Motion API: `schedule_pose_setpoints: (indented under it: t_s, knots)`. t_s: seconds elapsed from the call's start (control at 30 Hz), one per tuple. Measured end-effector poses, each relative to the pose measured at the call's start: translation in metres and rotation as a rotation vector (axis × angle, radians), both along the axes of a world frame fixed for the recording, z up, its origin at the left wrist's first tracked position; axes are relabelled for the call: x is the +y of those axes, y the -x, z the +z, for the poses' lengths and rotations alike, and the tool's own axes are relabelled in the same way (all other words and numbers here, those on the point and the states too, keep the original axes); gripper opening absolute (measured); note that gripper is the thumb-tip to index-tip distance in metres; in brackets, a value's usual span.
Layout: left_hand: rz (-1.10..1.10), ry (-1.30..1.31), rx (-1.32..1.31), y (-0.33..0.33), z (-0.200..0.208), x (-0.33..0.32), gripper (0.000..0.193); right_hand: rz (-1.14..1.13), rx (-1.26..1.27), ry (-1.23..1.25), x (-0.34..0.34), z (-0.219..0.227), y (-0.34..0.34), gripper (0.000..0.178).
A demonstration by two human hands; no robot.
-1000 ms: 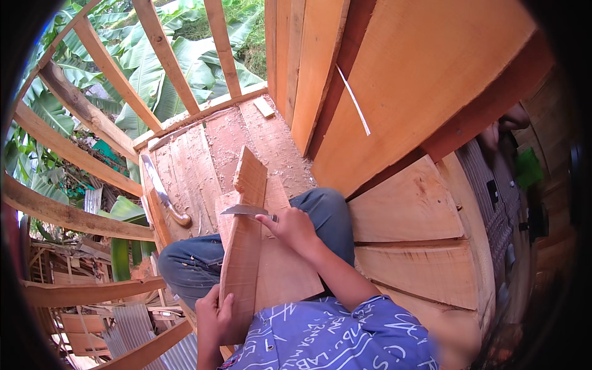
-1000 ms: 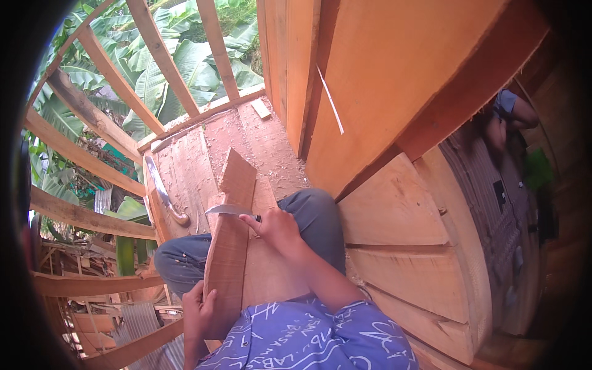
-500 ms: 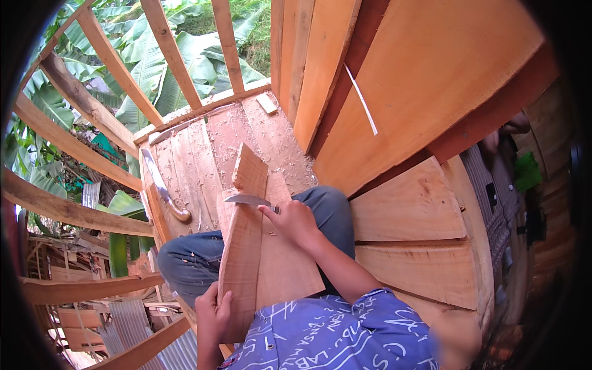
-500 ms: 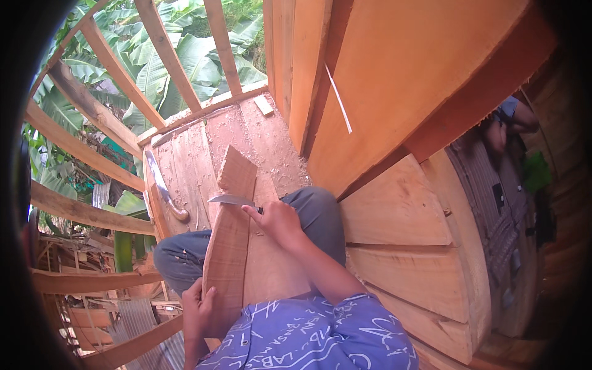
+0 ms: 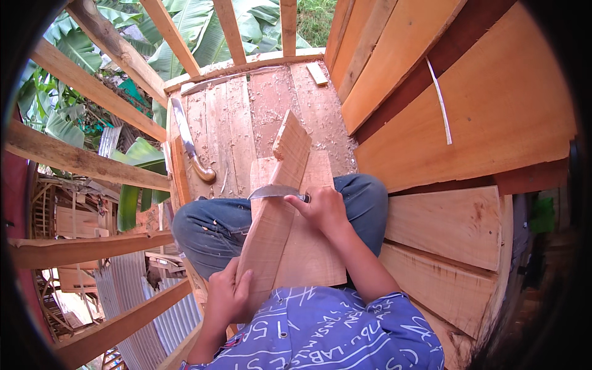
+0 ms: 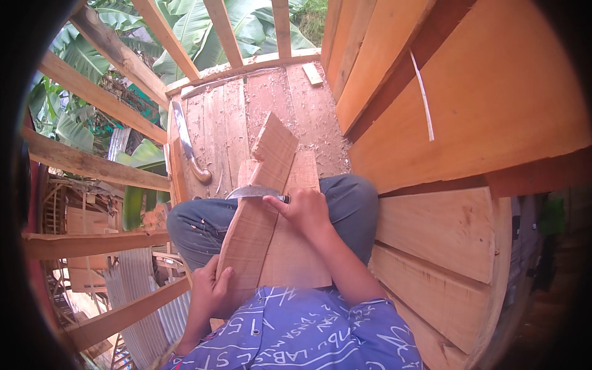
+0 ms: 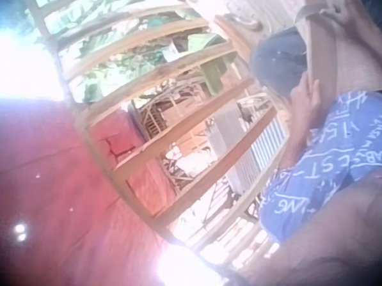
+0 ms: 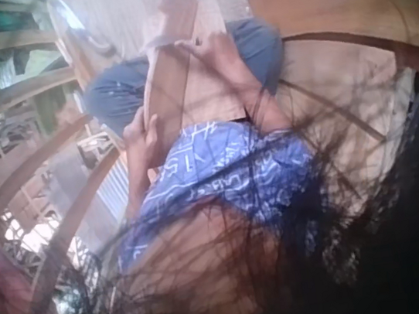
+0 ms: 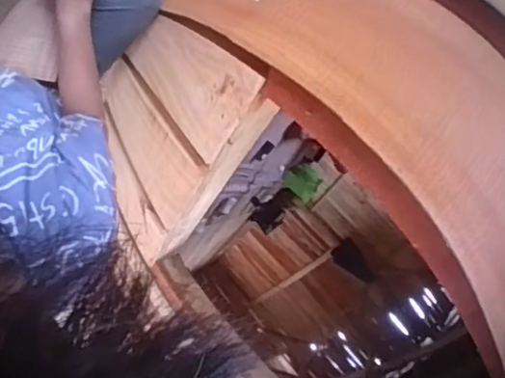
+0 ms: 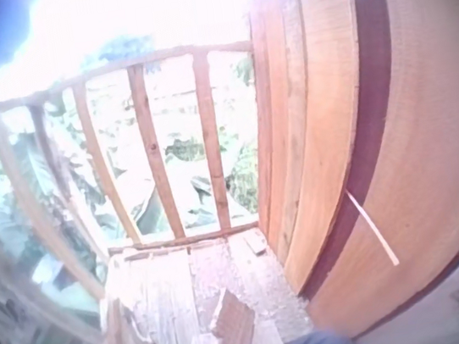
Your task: The person sits cross-legged on a wooden floor and uses a curved knife to carve a rectangular piece of light-colored wood. They hold the wood with their left hand and shave thin layers from the surface with their right hand, creating wood shavings that fall onto the floor.
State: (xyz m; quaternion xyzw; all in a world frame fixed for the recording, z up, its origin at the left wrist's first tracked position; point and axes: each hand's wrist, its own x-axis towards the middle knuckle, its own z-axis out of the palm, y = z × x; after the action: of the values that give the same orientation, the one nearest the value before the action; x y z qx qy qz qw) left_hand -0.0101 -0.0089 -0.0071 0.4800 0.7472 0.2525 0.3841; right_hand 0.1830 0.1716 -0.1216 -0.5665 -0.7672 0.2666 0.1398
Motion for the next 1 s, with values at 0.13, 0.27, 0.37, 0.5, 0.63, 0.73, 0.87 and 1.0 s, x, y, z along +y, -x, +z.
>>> schedule_pose_setpoints:
  t_s: [0.13, 0.27, 0.37, 0.5, 0.63, 0.73, 0.87, 1.0]
  knots:
    - [-0.006, 0.008, -0.004, 0.003, -0.004, 0.0, 0.02, 0.003, -0.012, 0.002, 0.011, 0.002, 0.0, 0.079]
    - [0.016, 0.017, -0.026, 0.002, -0.003, 0.001, 0.02, -0.104, -0.027, -0.037, 0.019, -0.001, 0.001, 0.081]
    - [-0.006, 0.015, -0.01, 0.001, -0.005, -0.003, 0.02, -0.101, -0.087, -0.046, 0.044, -0.001, -0.009, 0.085]
    - [0.004, 0.004, -0.017, 0.001, -0.004, -0.002, 0.019, -0.143, 0.004, 0.017, 0.033, 0.003, -0.005, 0.079]
    - [-0.017, 0.004, -0.013, 0.0, -0.004, -0.002, 0.019, -0.124, 0.034, 0.099, 0.008, 0.016, -0.009, 0.074]
    - [-0.039, -0.013, 0.019, -0.002, -0.005, -0.001, 0.018, -0.047, 0.071, 0.089, -0.018, 0.028, -0.008, 0.071]
    - [-0.053, -0.019, 0.03, -0.005, -0.004, -0.001, 0.017, -0.049, -0.026, 0.084, -0.016, 0.025, -0.015, 0.075]
    - [-0.067, -0.012, 0.078, -0.009, -0.002, -0.003, 0.018, -0.049, -0.089, 0.044, 0.001, 0.019, -0.018, 0.08]
